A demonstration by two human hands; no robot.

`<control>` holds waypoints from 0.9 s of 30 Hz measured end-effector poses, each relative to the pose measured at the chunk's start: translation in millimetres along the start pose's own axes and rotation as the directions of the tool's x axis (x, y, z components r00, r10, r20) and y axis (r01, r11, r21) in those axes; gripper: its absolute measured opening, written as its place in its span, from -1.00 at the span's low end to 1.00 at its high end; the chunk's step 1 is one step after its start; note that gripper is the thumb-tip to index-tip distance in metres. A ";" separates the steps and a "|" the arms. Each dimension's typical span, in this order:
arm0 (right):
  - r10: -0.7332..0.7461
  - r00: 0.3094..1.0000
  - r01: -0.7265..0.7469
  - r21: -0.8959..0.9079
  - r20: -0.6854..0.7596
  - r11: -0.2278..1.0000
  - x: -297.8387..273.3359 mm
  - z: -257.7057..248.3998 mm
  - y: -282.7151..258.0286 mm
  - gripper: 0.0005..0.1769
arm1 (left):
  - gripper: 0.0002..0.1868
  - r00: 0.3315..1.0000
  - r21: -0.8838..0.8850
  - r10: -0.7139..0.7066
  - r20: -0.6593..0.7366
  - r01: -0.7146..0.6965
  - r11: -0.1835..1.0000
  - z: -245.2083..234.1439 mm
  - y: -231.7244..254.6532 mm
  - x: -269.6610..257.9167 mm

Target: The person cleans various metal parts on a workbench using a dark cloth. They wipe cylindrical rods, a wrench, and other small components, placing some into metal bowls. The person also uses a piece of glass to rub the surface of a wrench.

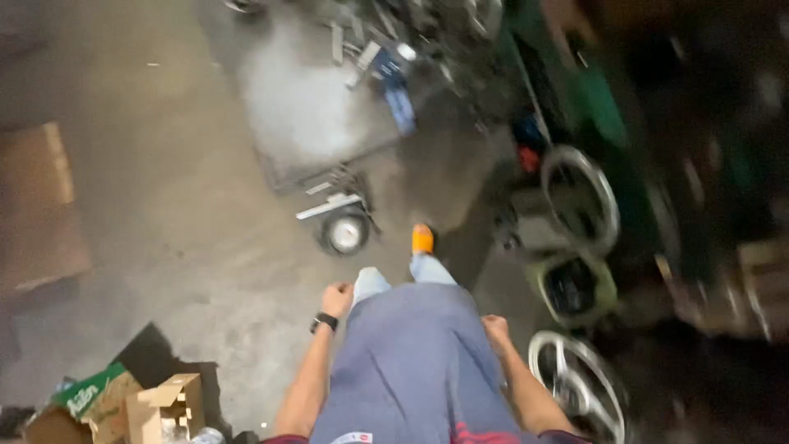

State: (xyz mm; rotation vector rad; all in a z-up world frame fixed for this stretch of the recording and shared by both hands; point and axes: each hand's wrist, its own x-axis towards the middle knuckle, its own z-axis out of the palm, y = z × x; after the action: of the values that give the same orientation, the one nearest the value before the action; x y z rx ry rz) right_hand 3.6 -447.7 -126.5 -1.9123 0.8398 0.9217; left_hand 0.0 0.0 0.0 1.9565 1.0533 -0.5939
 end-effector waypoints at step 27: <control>-0.217 0.976 0.217 -0.135 0.017 0.967 8.7 317.8 -736.6 -0.76 | -0.73 0.986 0.269 0.109 0.124 -0.139 0.953 -412.8 205.9 403.0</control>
State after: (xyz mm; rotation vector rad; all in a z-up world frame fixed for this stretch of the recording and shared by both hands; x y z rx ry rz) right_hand 519.3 146.6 30.3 -2.0729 0.5637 0.8643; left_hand 400.8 461.9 34.1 2.1867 0.8062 -0.8034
